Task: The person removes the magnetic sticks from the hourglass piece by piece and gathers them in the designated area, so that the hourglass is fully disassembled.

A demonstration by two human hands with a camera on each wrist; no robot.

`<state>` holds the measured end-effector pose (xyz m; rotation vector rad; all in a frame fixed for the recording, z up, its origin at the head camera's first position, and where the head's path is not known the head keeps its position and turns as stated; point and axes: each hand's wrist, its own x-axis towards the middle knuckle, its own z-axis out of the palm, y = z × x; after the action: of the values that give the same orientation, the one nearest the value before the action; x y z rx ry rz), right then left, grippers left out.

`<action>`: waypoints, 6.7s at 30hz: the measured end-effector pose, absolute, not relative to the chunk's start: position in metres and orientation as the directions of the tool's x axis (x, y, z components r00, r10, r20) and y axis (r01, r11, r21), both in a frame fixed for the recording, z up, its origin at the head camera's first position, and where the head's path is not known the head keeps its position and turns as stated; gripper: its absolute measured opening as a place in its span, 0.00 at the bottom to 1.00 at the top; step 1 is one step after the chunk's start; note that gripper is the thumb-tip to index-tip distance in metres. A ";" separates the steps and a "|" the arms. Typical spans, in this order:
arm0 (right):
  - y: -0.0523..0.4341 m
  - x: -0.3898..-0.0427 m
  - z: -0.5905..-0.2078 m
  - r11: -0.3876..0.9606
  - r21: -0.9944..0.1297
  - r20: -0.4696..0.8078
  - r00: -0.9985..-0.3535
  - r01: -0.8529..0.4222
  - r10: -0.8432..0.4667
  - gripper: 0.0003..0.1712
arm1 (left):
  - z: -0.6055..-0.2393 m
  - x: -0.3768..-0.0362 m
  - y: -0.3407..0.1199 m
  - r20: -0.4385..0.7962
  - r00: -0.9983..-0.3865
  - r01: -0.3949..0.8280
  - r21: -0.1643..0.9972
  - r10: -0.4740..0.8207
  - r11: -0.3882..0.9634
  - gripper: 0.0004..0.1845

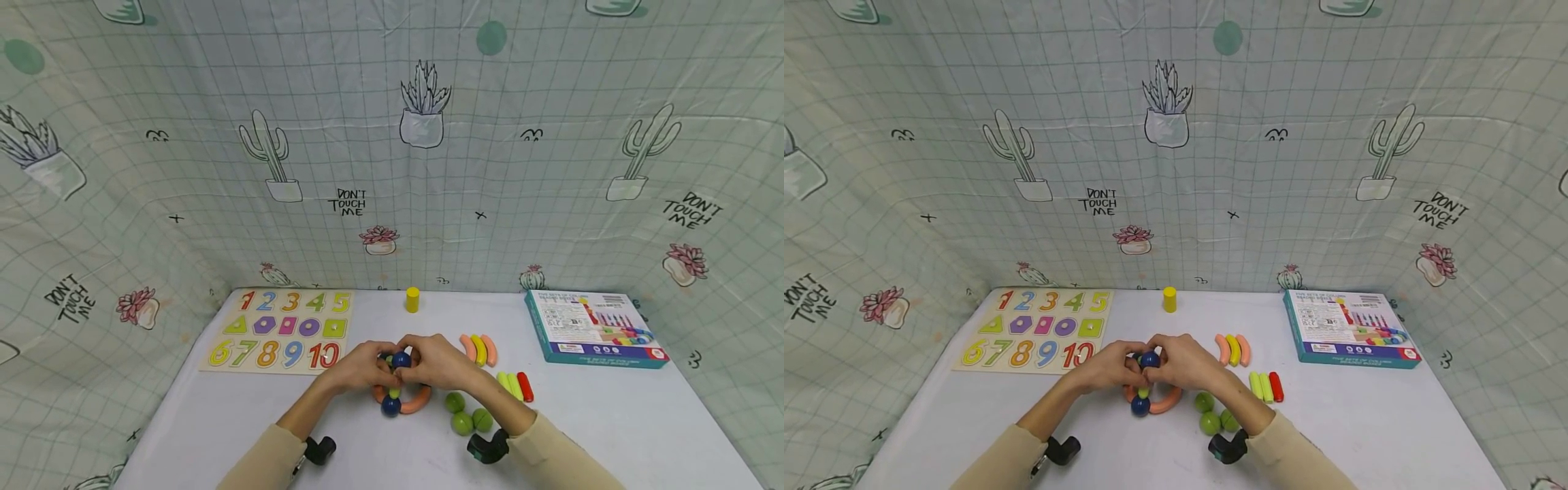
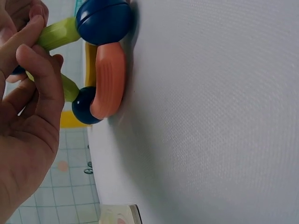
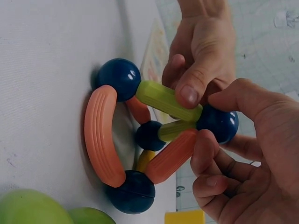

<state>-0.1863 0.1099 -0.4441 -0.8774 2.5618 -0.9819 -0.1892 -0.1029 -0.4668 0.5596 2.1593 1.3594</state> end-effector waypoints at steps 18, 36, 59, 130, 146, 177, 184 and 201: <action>0.114 -0.189 -0.441 0.544 -0.728 0.002 -0.795 -0.417 -0.607 0.17 | -0.469 -0.189 -0.105 -0.140 -0.794 0.168 0.885 0.592 0.434 0.10; 0.118 -0.190 -0.436 0.562 -0.730 -0.023 -0.808 -0.389 -0.589 0.17 | -0.469 -0.191 -0.104 -0.112 -0.798 0.233 0.849 0.593 0.474 0.10; 0.124 -0.191 -0.439 0.556 -0.749 -0.049 -0.806 -0.361 -0.590 0.18 | -0.468 -0.193 -0.102 -0.116 -0.807 0.262 0.809 0.579 0.527 0.09; 0.211 -0.171 -0.442 0.770 -0.597 -0.439 -0.712 -0.225 -0.548 0.15 | -0.463 -0.189 -0.102 -0.100 -0.834 0.223 0.838 0.542 0.498 0.08; 0.209 -0.170 -0.446 0.763 -0.602 -0.425 -0.714 -0.236 -0.556 0.13 | -0.467 -0.191 -0.104 -0.102 -0.847 0.209 0.838 0.522 0.503 0.07; 0.128 -0.196 -0.464 0.734 -0.577 -0.046 -0.883 -0.358 -0.467 0.11 | -0.472 -0.211 -0.094 -0.024 -0.835 0.295 0.823 0.549 0.485 0.10; 0.128 -0.197 -0.466 0.739 -0.561 -0.042 -0.879 -0.373 -0.475 0.09 | -0.471 -0.211 -0.094 -0.029 -0.836 0.284 0.831 0.547 0.479 0.10; 0.127 -0.191 -0.463 0.775 -0.423 -0.032 -0.847 -0.469 -0.530 0.15 | -0.469 -0.212 -0.100 -0.066 -0.844 0.233 0.849 0.532 0.475 0.09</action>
<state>-0.1907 0.1275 -0.4634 -0.7979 2.8175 -0.6123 -0.2124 -0.0999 -0.4692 0.6468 2.4056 1.3107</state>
